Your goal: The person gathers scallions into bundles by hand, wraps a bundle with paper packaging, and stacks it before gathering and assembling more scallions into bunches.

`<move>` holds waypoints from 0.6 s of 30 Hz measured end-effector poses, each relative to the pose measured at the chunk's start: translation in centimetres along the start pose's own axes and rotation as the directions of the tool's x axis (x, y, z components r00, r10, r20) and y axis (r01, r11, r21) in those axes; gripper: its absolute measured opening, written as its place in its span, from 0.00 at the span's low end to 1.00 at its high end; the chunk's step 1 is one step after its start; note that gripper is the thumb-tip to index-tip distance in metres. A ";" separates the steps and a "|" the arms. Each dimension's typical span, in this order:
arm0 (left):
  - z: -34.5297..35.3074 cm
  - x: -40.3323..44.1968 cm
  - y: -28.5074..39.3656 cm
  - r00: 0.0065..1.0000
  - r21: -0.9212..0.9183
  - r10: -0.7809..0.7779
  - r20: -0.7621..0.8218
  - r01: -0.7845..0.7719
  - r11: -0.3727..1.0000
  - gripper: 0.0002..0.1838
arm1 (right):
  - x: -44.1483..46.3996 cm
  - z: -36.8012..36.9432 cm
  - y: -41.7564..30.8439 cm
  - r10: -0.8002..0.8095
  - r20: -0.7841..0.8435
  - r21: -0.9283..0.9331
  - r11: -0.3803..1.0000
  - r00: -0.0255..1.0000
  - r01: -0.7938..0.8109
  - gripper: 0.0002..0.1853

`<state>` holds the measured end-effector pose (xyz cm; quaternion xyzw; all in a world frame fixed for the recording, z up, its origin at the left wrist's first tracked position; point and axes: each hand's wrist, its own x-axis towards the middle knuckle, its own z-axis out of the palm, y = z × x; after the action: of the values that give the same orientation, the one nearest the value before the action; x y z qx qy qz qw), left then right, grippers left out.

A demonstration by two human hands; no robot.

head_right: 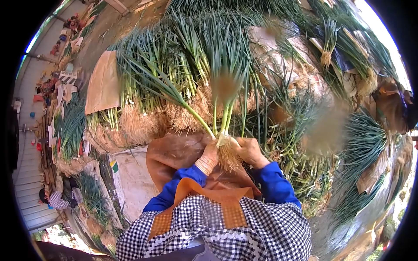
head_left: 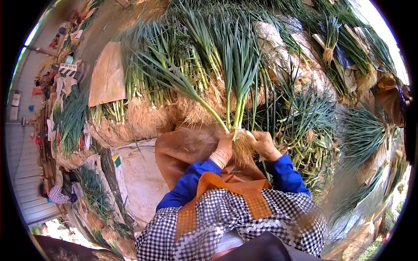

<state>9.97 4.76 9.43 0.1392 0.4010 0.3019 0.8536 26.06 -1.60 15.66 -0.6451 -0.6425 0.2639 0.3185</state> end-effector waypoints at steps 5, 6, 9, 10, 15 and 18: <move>-0.4 1.3 -1.2 0.985 0.107 0.126 -0.114 -0.114 0.988 0.07 | -2.2 -8.9 1.9 0.702 0.270 -0.252 0.712 0.659 -0.655 0.16; -0.3 1.0 -1.7 0.976 0.198 0.179 -0.125 -0.152 0.968 0.08 | -1.8 -8.0 3.6 0.731 0.106 -0.686 0.545 0.675 -0.483 0.18; 1.8 -0.4 -1.2 0.959 0.307 0.269 -0.084 -0.232 0.923 0.09 | 2.0 -5.0 2.3 0.571 0.054 0.134 0.809 0.819 -0.572 0.25; 1.7 -0.7 -1.1 0.935 0.403 0.353 -0.037 -0.309 0.861 0.10 | 3.2 -3.6 0.7 0.485 0.064 0.248 0.839 0.872 -0.485 0.26; -0.8 0.5 -1.6 0.926 0.356 0.365 0.100 -0.375 0.856 0.14 | 4.6 -0.7 -2.4 0.102 0.387 -0.268 0.963 0.917 0.006 0.20; -2.0 0.4 0.0 0.989 0.411 0.107 0.098 -0.139 0.901 0.13 | 1.2 -2.2 -3.6 -0.034 0.475 0.185 0.981 0.879 -0.061 0.13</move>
<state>8.62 5.01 7.95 0.3542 0.4150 0.2573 0.7976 25.40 -0.70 19.92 -0.5308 -0.6676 0.4777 0.2105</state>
